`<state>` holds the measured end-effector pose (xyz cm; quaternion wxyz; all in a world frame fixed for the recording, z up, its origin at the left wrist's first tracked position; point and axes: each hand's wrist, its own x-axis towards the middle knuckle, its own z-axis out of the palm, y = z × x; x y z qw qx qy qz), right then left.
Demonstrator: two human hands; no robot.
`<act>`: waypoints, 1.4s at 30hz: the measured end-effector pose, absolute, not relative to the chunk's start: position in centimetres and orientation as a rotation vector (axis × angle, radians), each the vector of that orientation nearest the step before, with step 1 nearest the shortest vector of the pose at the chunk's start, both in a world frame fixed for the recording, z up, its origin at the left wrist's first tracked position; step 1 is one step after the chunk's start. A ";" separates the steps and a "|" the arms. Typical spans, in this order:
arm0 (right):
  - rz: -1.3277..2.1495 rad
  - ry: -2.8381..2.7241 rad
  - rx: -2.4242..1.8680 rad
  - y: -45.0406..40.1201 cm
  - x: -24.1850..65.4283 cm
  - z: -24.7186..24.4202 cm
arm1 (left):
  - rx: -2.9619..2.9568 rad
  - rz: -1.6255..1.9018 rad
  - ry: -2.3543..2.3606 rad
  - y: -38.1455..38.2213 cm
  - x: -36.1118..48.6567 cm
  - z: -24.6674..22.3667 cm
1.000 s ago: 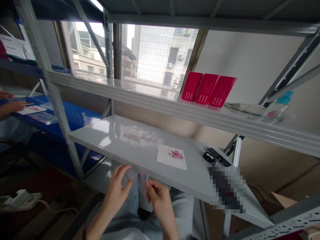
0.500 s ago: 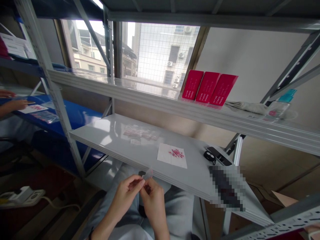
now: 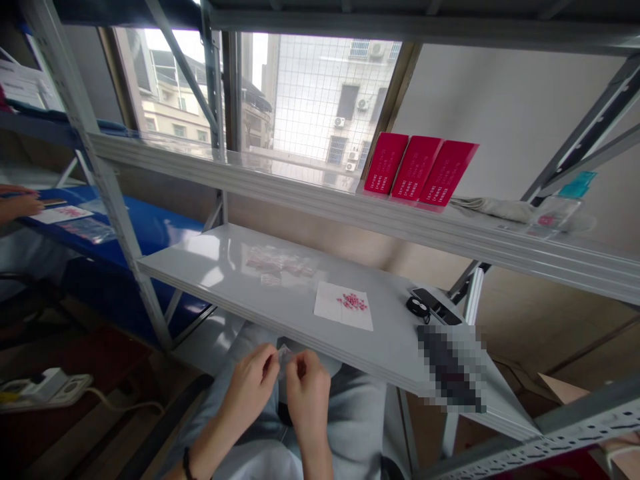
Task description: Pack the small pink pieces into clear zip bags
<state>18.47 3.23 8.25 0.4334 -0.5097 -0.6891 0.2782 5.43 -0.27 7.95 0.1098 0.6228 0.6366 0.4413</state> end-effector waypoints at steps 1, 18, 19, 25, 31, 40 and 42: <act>0.694 -1.745 -1.276 3.3 18.6 8.2 | 1.855 1.238 1.909 -0.2 5.2 8.0; 0.863 -1.995 -1.275 2.6 19.7 10.3 | 1.956 1.124 1.716 -1.6 6.0 11.0; 0.889 -1.919 -1.295 2.8 19.9 10.0 | 1.868 1.131 1.661 -1.8 6.2 10.7; 1.143 -1.547 -1.235 3.0 20.7 9.7 | 1.063 1.240 0.976 -2.9 8.6 8.3; 1.291 -1.444 -1.080 2.0 17.7 8.5 | -0.034 1.569 0.467 -0.7 11.0 7.9; 1.329 -1.038 -1.013 0.2 16.4 4.9 | 0.003 1.866 0.678 0.3 8.4 6.1; 1.505 -0.704 -0.960 -0.2 16.0 3.9 | 0.232 1.879 0.833 0.3 8.3 5.6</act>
